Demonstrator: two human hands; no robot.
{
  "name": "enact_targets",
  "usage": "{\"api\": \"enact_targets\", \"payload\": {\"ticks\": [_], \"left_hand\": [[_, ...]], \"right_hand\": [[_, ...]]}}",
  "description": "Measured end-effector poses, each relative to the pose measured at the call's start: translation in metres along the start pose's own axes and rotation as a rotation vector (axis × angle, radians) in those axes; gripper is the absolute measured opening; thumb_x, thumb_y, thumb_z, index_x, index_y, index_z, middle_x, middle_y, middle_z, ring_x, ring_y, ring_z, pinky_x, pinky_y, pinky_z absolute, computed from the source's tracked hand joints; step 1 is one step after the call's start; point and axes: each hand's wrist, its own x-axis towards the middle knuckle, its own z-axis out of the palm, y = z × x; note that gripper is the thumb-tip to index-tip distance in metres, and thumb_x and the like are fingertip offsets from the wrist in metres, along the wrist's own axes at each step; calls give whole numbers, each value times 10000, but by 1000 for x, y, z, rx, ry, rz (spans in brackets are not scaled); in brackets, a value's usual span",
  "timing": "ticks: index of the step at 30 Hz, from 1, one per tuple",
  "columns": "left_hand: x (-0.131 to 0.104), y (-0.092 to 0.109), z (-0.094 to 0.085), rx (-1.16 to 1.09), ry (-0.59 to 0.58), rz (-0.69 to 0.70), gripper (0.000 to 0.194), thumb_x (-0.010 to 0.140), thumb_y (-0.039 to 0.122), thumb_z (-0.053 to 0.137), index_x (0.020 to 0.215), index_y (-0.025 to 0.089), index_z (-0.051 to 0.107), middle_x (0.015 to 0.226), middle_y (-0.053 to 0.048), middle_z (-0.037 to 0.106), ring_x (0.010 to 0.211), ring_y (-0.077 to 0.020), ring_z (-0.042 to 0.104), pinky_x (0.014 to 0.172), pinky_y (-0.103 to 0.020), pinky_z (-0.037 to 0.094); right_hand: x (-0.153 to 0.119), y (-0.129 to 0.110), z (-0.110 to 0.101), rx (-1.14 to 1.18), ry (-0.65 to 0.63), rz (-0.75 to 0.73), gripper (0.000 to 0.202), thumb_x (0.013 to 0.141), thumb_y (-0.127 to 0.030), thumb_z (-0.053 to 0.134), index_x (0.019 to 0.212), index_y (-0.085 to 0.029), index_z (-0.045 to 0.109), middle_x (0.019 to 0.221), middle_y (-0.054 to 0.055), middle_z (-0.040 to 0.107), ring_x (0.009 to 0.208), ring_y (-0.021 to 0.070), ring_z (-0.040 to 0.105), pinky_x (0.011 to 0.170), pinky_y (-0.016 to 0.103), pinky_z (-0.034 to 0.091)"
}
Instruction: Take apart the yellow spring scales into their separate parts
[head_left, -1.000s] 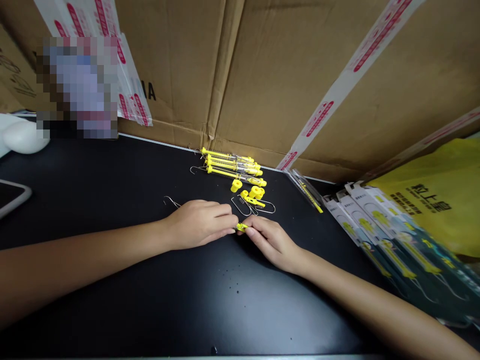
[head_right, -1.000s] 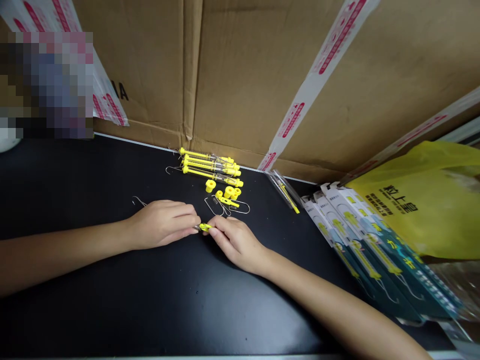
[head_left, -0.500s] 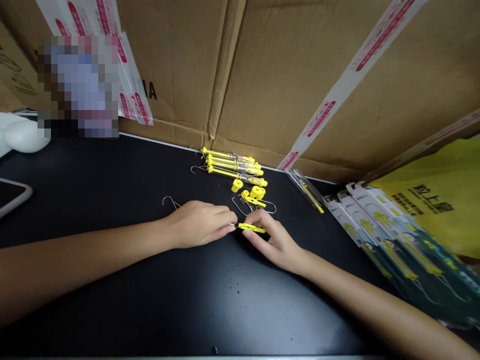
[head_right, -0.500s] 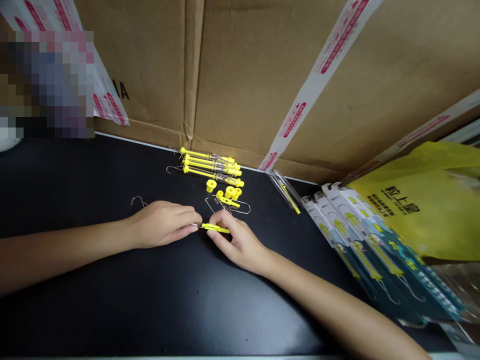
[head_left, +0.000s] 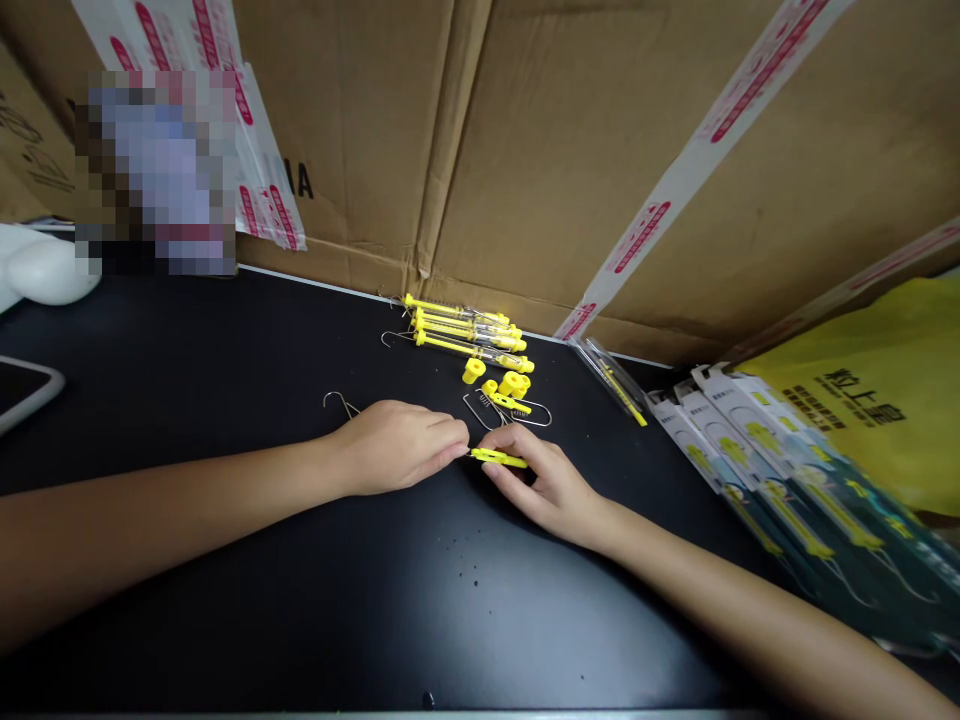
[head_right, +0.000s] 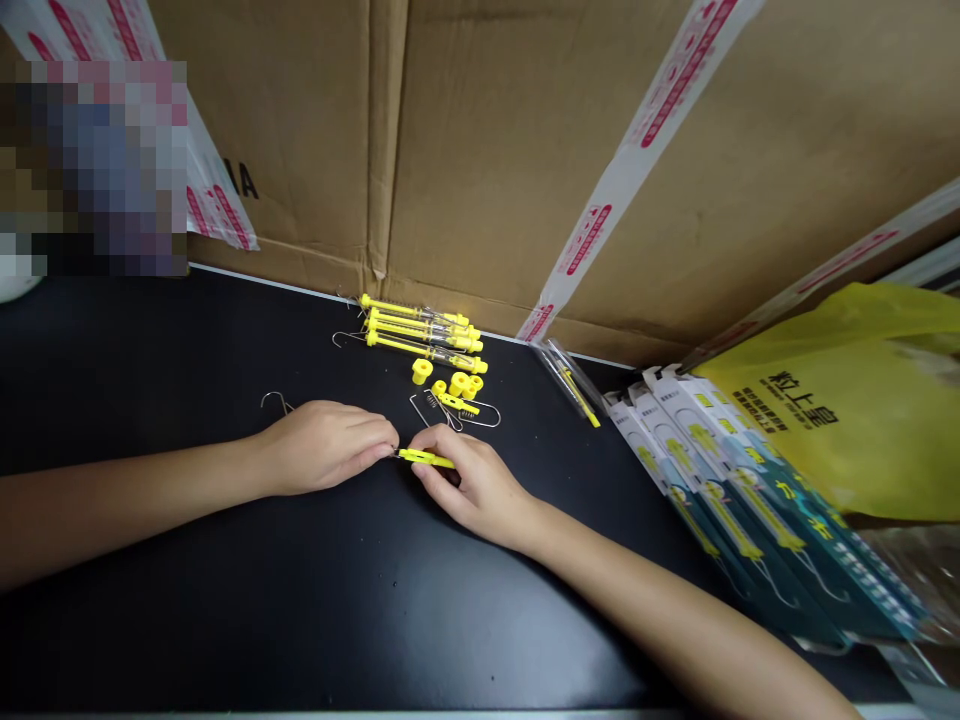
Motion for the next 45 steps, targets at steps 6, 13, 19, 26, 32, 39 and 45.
{"api": "enact_targets", "payload": {"ticks": [6, 13, 19, 26, 32, 39, 45], "left_hand": [[2, 3, -4, -64, 17, 6, 197, 909, 289, 383, 912, 188, 552, 824, 16, 619, 720, -116, 587, 649, -228, 403], [1, 3, -4, -100, 17, 20, 148, 894, 253, 419, 919, 184, 547, 840, 16, 613, 732, -110, 576, 666, -215, 402], [3, 2, -4, -87, -5, 49, 215, 936, 297, 367, 937, 178, 546, 853, -1, 610, 740, -124, 577, 673, -234, 409], [3, 2, -3, -53, 30, 111, 258, 959, 327, 337, 916, 181, 546, 811, -3, 596, 714, -128, 554, 661, -240, 394], [4, 1, -2, -51, 22, 147, 230, 951, 319, 375, 882, 179, 545, 828, -6, 598, 765, -132, 555, 703, -242, 398], [3, 2, -3, 54, 64, 102, 258, 956, 330, 355, 865, 180, 544, 821, -2, 596, 735, -130, 554, 682, -242, 397], [2, 3, -4, 164, 102, 86, 243, 955, 314, 348, 878, 188, 541, 806, 11, 586, 717, -131, 557, 667, -252, 392]], "right_hand": [[0, 0, -1, 24, 3, 21, 96, 921, -237, 440, 1004, -207, 479, 827, 22, 593, 698, 124, 554, 630, 242, 454], [-2, 2, 1, 36, 28, 36, 112, 925, -244, 442, 1028, -211, 472, 849, 27, 589, 732, 128, 573, 646, 249, 474], [-5, 4, 3, -7, 152, 7, 195, 920, -249, 448, 1114, -223, 441, 941, 55, 585, 843, 165, 595, 706, 290, 515], [-2, 2, 0, -57, 127, -46, 96, 942, -191, 372, 988, -222, 451, 855, 31, 561, 718, 131, 535, 661, 262, 463], [1, -2, 1, -73, 24, -52, 96, 936, -175, 331, 939, -215, 418, 830, 30, 521, 695, 138, 492, 654, 275, 434], [0, 3, 4, -115, 15, -116, 116, 919, -193, 406, 1033, -214, 407, 854, 38, 528, 717, 143, 496, 661, 277, 432], [0, 4, 4, -173, -8, -40, 75, 944, -215, 360, 957, -206, 433, 832, 37, 542, 696, 134, 508, 643, 257, 426]]}}
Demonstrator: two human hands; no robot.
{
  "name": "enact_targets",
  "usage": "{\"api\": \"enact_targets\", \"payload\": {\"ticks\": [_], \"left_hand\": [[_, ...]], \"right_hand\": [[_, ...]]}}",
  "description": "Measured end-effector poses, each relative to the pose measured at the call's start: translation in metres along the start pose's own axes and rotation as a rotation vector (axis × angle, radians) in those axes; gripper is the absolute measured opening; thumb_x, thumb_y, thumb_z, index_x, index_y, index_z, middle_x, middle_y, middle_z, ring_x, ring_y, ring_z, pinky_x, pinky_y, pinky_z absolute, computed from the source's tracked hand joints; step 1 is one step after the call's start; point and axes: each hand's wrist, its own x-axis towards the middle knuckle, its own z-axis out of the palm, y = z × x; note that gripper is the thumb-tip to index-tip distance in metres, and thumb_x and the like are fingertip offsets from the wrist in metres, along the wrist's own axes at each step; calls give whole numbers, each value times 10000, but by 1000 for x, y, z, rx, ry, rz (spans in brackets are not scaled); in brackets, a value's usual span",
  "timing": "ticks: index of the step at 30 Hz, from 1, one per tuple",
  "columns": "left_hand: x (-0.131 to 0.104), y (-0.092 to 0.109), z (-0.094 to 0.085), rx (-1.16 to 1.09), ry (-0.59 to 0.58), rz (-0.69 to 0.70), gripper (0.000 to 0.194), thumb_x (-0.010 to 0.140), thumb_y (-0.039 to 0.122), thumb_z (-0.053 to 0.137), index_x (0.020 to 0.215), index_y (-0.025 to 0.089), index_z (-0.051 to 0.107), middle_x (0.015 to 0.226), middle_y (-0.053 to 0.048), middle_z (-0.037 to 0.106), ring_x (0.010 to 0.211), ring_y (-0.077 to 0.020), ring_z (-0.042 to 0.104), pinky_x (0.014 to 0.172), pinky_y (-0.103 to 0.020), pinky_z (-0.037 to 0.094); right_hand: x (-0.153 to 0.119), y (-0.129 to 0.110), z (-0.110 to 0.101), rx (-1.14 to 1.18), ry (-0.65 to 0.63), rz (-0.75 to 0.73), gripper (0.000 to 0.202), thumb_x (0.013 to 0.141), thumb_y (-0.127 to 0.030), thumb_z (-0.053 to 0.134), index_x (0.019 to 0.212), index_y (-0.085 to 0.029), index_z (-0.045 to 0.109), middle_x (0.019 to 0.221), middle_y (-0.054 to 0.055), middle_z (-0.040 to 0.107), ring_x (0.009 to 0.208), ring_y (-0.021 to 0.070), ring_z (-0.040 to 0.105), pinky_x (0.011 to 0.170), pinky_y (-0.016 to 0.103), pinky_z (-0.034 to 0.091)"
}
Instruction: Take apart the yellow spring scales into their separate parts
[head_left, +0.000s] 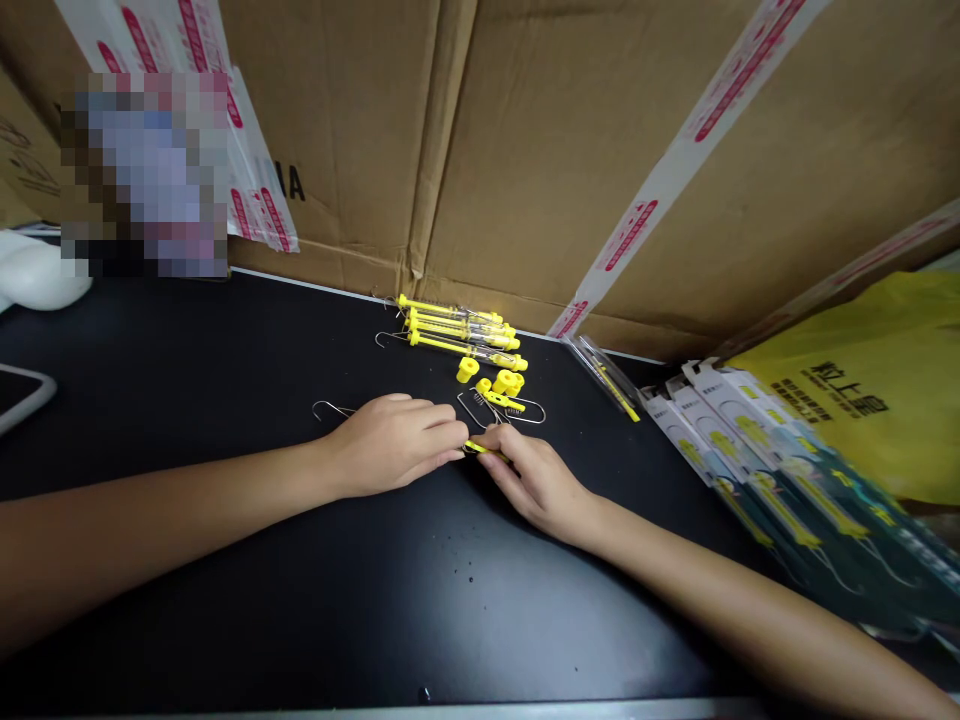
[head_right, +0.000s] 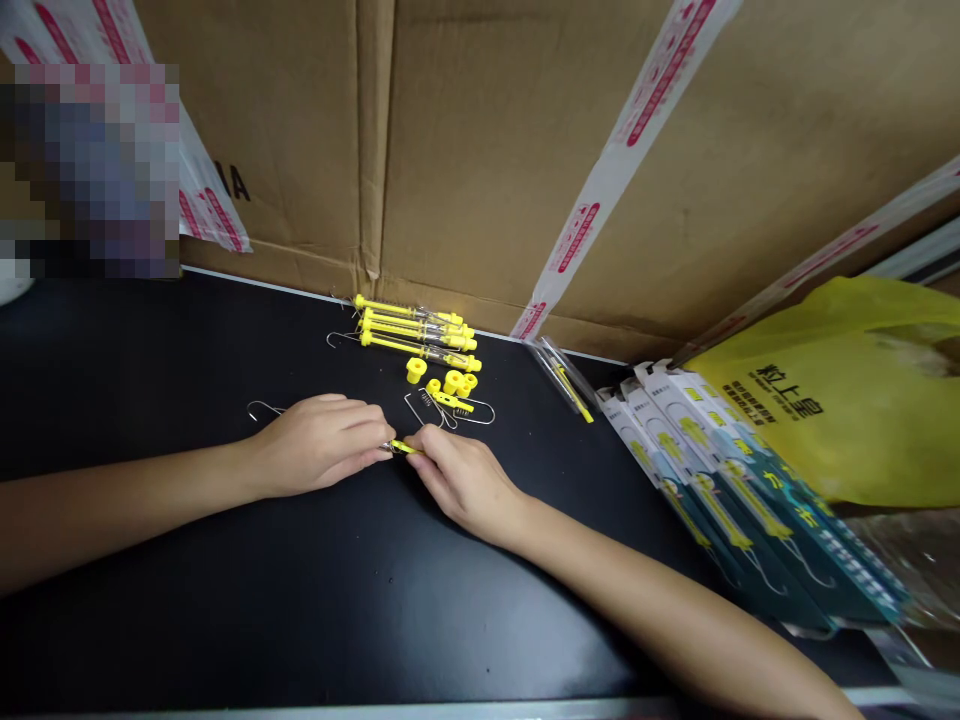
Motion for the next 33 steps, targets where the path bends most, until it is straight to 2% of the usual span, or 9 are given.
{"api": "enact_targets", "payload": {"ticks": [6, 12, 23, 27, 29, 33], "left_hand": [[-1, 0, 1, -26, 5, -52, 229, 954, 292, 345, 938, 195, 551, 840, 12, 597, 723, -126, 576, 670, -242, 409], [0, -2, 3, -92, -51, -97, 207, 949, 308, 368, 959, 194, 540, 873, 11, 605, 787, -131, 594, 713, -243, 418], [0, -1, -4, -183, -101, -133, 209, 936, 332, 402, 1052, 223, 538, 863, 23, 600, 768, -118, 590, 665, -227, 403], [1, -2, -4, -166, -95, -116, 243, 952, 353, 364, 999, 218, 561, 828, 21, 600, 752, -116, 590, 656, -222, 392], [1, -2, -3, -171, -95, -118, 254, 956, 352, 354, 974, 213, 566, 821, 23, 602, 743, -111, 589, 655, -218, 390], [1, -2, -3, -166, -97, -134, 267, 959, 357, 343, 947, 211, 566, 816, 27, 610, 728, -106, 589, 638, -212, 382]], "right_hand": [[0, -2, -2, -10, -6, 14, 112, 948, -224, 340, 861, -209, 410, 706, -8, 485, 589, 109, 434, 569, 224, 379], [1, -3, -3, 29, -11, 42, 115, 948, -235, 351, 865, -204, 423, 684, -20, 479, 578, 101, 439, 563, 213, 369], [4, -6, -5, 53, -11, 72, 149, 956, -231, 345, 934, -196, 488, 807, 15, 576, 706, 117, 528, 661, 232, 415], [4, -7, -5, 25, -10, 50, 153, 954, -221, 338, 959, -201, 490, 829, 20, 588, 725, 121, 545, 675, 239, 426], [3, -6, -4, 7, -4, 59, 108, 936, -235, 388, 1008, -206, 463, 856, 21, 597, 710, 118, 554, 658, 236, 431], [1, -2, 0, -57, 53, 56, 188, 894, -257, 480, 1062, -214, 407, 838, 9, 605, 590, 99, 523, 566, 217, 415]]}}
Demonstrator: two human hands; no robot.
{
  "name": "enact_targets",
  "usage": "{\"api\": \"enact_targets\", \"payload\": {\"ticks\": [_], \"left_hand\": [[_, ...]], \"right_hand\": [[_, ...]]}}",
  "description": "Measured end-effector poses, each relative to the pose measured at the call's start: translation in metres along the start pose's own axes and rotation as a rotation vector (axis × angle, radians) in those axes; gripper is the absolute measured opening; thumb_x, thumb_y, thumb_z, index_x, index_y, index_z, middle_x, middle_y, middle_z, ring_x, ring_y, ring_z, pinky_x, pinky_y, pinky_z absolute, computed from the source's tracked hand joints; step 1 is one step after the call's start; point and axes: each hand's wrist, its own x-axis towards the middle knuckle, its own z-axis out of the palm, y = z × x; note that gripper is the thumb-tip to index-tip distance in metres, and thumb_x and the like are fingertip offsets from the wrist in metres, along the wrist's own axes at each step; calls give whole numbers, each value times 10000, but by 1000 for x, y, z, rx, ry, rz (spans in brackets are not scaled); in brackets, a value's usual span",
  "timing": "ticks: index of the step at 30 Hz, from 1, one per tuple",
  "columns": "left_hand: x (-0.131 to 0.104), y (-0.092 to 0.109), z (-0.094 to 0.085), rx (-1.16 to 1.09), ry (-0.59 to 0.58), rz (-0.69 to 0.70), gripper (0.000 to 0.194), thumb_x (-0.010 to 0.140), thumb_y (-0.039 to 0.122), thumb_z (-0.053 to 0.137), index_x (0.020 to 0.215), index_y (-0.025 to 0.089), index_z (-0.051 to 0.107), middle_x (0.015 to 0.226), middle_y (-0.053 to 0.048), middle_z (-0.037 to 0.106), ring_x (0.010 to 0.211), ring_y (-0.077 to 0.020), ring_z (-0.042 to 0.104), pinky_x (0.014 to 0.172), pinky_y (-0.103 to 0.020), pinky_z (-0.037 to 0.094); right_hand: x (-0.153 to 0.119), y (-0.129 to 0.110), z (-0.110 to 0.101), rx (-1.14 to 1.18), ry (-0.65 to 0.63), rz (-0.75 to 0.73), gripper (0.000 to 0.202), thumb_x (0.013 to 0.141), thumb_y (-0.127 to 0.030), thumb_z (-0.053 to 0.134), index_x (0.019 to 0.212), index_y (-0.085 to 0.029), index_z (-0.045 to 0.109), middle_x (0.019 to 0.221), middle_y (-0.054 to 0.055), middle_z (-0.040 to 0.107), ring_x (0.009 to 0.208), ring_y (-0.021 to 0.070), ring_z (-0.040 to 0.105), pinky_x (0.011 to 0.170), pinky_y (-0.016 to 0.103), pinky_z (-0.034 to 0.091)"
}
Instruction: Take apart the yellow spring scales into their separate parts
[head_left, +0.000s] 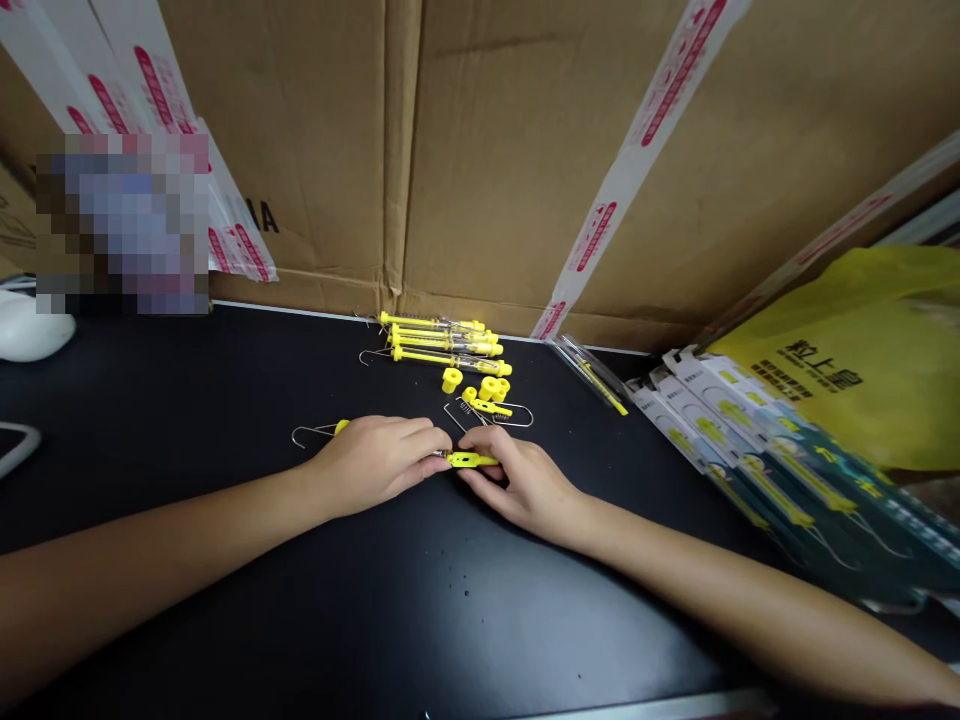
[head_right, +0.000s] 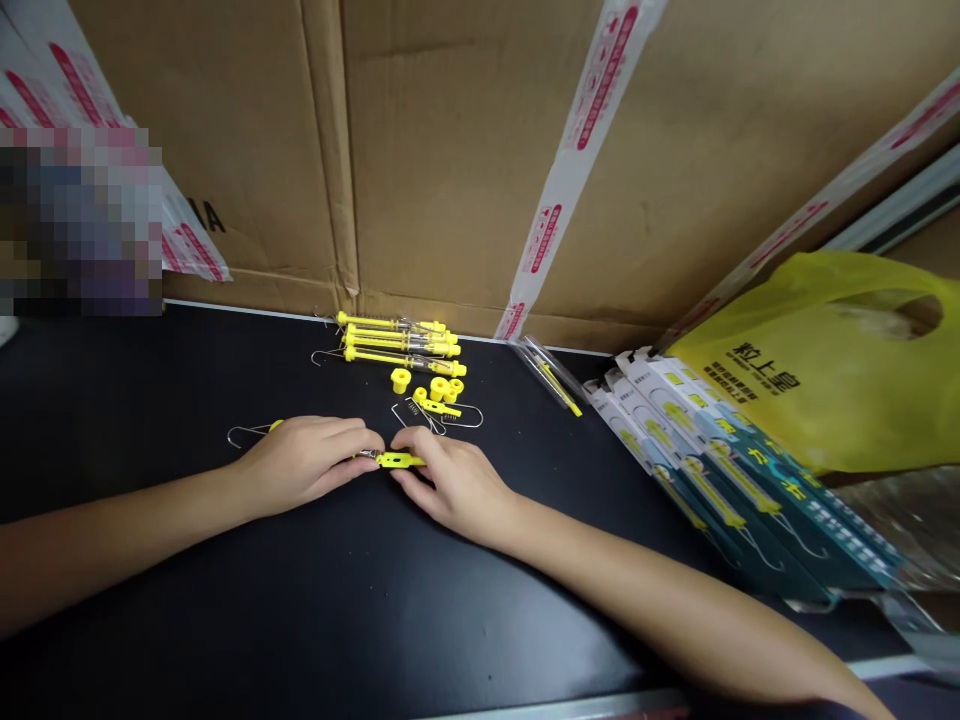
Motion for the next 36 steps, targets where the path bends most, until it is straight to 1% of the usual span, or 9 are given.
{"api": "enact_targets", "payload": {"ticks": [5, 8, 12, 17, 23, 30, 33, 36], "left_hand": [[0, -1, 1, 4, -17, -8, 271, 957, 360, 345, 930, 206, 565, 805, 26, 607, 718, -110, 591, 625, -214, 379], [-1, -2, 1, -8, -15, 4, 269, 957, 359, 346, 931, 209, 567, 810, 28, 609, 715, -109, 596, 625, -212, 382], [-1, -4, 1, -9, 31, 37, 260, 959, 354, 343, 937, 215, 562, 787, 30, 603, 692, -105, 591, 610, -208, 378], [1, -4, 0, -9, 34, 37, 240, 948, 344, 376, 903, 208, 568, 763, 31, 592, 671, -103, 583, 599, -209, 382], [4, -2, -1, 10, 33, 74, 243, 947, 333, 384, 911, 194, 580, 736, 22, 578, 668, -107, 569, 607, -211, 387], [1, -4, 2, 30, 57, 47, 219, 946, 324, 397, 915, 196, 571, 755, 22, 575, 704, -107, 563, 640, -213, 391], [0, -5, 3, 14, 70, 37, 232, 950, 333, 388, 910, 196, 571, 752, 25, 572, 697, -101, 555, 637, -209, 387], [-1, -4, 3, 44, 86, 21, 249, 952, 345, 380, 905, 197, 575, 745, 24, 573, 697, -104, 556, 640, -214, 386]], "right_hand": [[0, 2, 2, -70, 45, -63, 94, 915, -261, 450, 992, -210, 439, 748, -2, 595, 529, 94, 498, 531, 209, 394], [1, -1, 1, -87, 52, -75, 84, 913, -256, 446, 979, -205, 441, 771, 10, 602, 548, 99, 520, 552, 212, 406], [3, -3, -2, -102, 26, -86, 97, 910, -249, 429, 997, -204, 429, 788, 15, 610, 597, 115, 553, 566, 212, 408], [4, 0, -3, -119, 5, -76, 109, 922, -270, 413, 1013, -211, 419, 765, 6, 602, 625, 129, 565, 577, 217, 400], [3, 0, -2, -97, 0, -62, 88, 916, -279, 427, 966, -207, 439, 736, 2, 594, 608, 129, 557, 570, 218, 398], [2, 0, -3, -41, -21, -53, 108, 928, -297, 419, 941, -196, 456, 840, 42, 635, 705, 141, 592, 637, 231, 431], [3, -1, -4, -16, -25, -44, 134, 946, -299, 377, 921, -194, 457, 813, 39, 623, 677, 133, 573, 623, 229, 424], [4, -1, -5, -24, -37, -18, 159, 951, -287, 339, 893, -194, 453, 735, 22, 585, 613, 127, 532, 586, 227, 402]]}}
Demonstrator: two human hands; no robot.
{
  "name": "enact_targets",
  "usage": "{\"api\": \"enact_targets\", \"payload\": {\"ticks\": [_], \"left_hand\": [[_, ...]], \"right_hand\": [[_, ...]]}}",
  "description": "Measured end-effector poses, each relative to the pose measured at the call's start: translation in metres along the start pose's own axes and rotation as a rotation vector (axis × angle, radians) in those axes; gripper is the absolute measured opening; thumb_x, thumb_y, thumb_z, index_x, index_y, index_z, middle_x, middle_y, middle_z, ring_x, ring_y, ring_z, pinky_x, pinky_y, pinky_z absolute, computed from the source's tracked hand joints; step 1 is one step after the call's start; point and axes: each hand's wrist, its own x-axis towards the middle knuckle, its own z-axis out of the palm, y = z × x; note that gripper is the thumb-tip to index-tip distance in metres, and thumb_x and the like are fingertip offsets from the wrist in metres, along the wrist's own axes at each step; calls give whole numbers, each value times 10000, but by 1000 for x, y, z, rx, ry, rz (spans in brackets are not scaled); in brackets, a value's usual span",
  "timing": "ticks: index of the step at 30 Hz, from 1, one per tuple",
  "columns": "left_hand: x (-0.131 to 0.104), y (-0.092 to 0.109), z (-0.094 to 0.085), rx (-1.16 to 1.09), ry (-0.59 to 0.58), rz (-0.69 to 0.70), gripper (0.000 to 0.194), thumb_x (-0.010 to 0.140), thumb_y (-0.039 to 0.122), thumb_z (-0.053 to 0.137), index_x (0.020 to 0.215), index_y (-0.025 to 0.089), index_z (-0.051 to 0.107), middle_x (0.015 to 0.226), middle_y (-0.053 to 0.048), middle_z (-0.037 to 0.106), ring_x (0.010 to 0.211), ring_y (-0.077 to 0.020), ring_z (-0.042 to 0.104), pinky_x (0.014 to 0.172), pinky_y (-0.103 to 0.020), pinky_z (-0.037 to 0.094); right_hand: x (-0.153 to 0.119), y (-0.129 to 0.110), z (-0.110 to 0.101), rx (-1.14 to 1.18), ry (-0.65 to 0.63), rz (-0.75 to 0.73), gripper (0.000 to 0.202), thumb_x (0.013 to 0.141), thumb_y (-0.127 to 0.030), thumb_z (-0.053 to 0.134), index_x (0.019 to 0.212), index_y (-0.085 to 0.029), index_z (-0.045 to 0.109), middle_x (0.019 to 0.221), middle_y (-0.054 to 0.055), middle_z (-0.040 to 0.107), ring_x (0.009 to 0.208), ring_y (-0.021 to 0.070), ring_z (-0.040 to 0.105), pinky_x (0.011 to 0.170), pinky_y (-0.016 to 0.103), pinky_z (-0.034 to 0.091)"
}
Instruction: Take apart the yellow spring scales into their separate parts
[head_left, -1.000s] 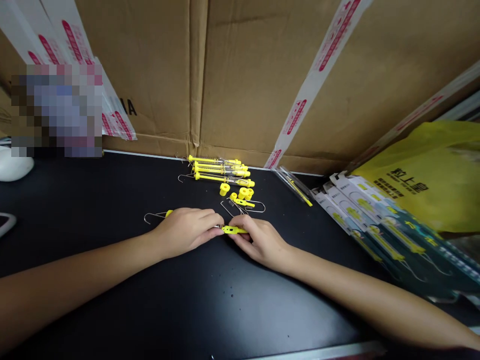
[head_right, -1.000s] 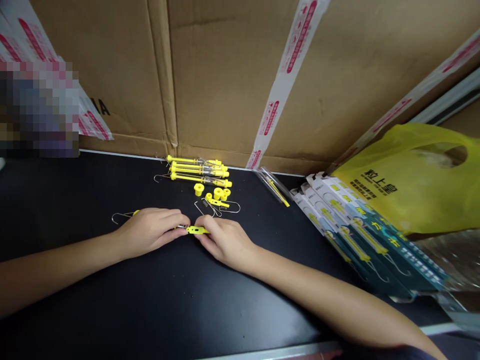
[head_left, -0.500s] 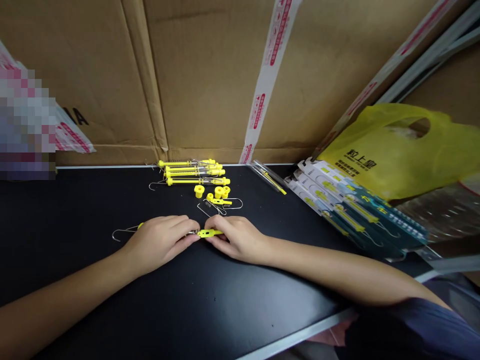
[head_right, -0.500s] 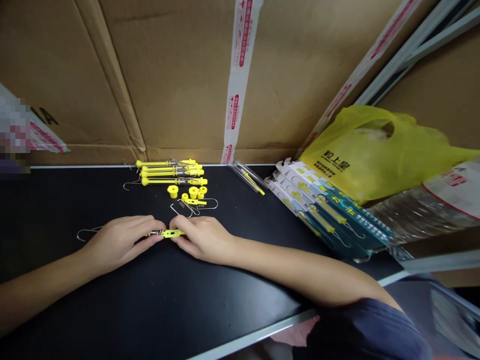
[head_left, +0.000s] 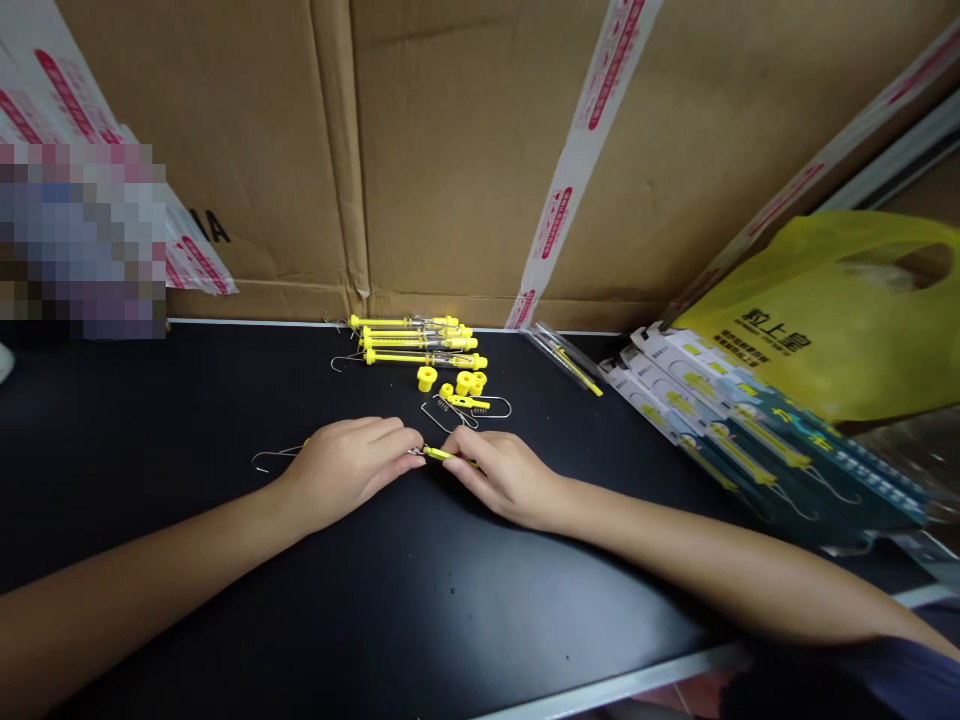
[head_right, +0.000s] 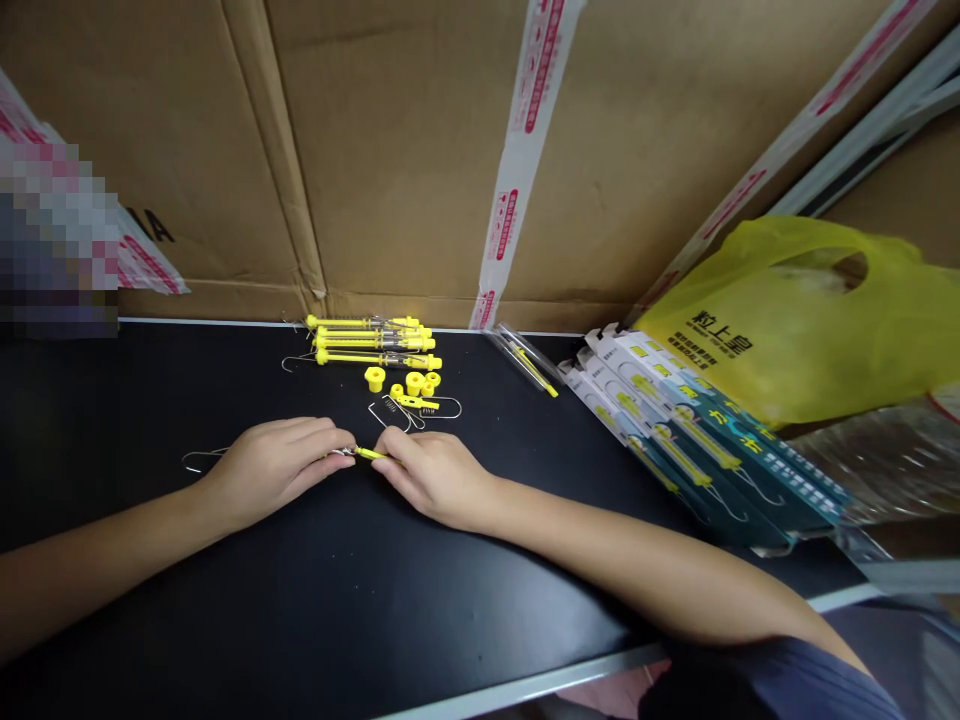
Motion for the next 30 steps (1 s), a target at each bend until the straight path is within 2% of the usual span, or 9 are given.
{"api": "enact_targets", "payload": {"ticks": [6, 11, 20, 25, 30], "left_hand": [[-1, 1, 2, 110, 4, -6, 248, 952, 344, 377, 911, 205, 578, 766, 21, 589, 713, -117, 564, 651, -235, 395], [0, 2, 2, 162, 18, 45, 234, 955, 325, 376, 931, 202, 573, 774, 14, 592, 723, -114, 560, 657, -233, 396], [0, 3, 1, 199, 21, 89, 240, 956, 322, 368, 910, 196, 567, 743, 12, 567, 697, -122, 541, 629, -239, 384], [2, 1, 0, 150, -18, 14, 317, 970, 325, 297, 838, 185, 549, 719, 9, 552, 672, -118, 534, 611, -233, 378], [2, -5, 0, 47, -13, -89, 236, 960, 318, 339, 926, 182, 529, 831, -2, 578, 768, -130, 561, 678, -240, 403]], "right_hand": [[1, 0, -2, -3, -34, 53, 208, 959, -284, 283, 877, -191, 450, 707, 19, 561, 604, 135, 521, 594, 238, 394], [1, 0, -2, 58, -16, 68, 197, 955, -275, 294, 861, -196, 449, 696, 4, 542, 584, 122, 499, 579, 224, 386], [1, 0, -4, 88, -26, 14, 221, 952, -275, 288, 800, -199, 430, 663, -5, 506, 573, 118, 470, 580, 224, 376], [0, 1, -3, 32, 34, -53, 187, 944, -272, 333, 817, -197, 449, 695, 10, 534, 600, 125, 486, 581, 227, 380], [-3, -1, -1, -39, 15, -158, 228, 948, -271, 324, 791, -192, 469, 684, 22, 543, 614, 135, 487, 622, 246, 401]]}}
